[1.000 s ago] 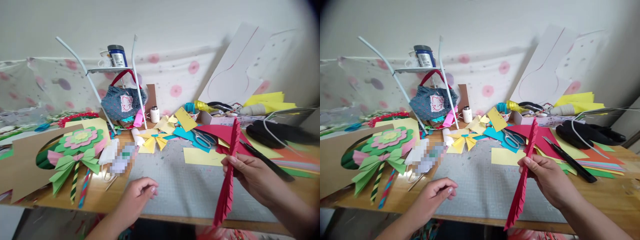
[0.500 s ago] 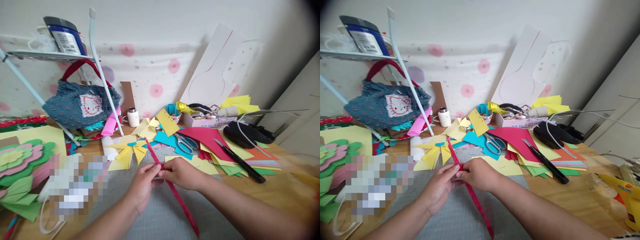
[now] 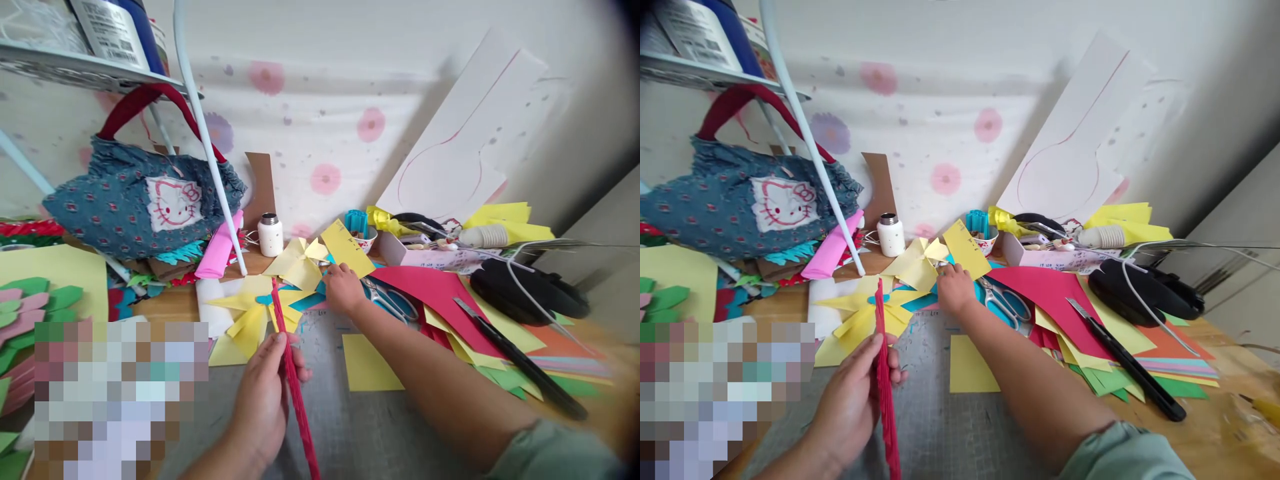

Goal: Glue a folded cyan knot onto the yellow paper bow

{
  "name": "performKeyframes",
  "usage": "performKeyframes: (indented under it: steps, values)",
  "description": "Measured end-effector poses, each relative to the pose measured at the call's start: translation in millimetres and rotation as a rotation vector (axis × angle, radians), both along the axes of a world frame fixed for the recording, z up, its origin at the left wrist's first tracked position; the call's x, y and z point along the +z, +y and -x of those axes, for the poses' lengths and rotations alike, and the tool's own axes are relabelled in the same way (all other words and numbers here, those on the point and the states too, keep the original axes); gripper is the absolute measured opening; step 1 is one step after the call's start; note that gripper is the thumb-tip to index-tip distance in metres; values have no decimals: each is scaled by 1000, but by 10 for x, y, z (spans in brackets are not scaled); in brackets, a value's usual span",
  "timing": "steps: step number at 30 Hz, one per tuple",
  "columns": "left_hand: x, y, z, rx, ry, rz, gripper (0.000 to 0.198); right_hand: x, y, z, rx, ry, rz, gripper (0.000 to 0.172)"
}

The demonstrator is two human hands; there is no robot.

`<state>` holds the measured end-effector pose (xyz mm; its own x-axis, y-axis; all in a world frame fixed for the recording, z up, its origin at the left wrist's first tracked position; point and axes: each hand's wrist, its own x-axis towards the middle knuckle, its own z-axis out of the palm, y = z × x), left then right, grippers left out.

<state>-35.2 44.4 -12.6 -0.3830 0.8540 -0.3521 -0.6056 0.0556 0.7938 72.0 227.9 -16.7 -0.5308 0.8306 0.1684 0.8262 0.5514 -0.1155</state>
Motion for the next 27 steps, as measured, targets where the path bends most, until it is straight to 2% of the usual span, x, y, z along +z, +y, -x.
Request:
performKeyframes:
  steps: [4,9,11,15,18,21,23,27]
  values:
    - [-26,16,45,4,14,18,39,20,198,331,24,12,84,32]
    - [-56,24,65,20,37,36,40,39,225,623,168,112,191,32]
    - [-53,22,67,37,42,38,39,62,257,584,162,148,182,33]
    - [-38,11,63,42,55,37,38,137,402,267,79,129,160,31]
    - [-35,2,47,17,76,24,39,151,432,83,130,57,200,30]
    - [-33,-4,29,-25,74,16,41,98,332,97,180,15,221,30]
    - [-22,-6,24,-50,65,14,44,55,242,182,163,32,218,31]
    - [27,-14,31,-115,57,-41,42,79,114,311,104,190,244,33]
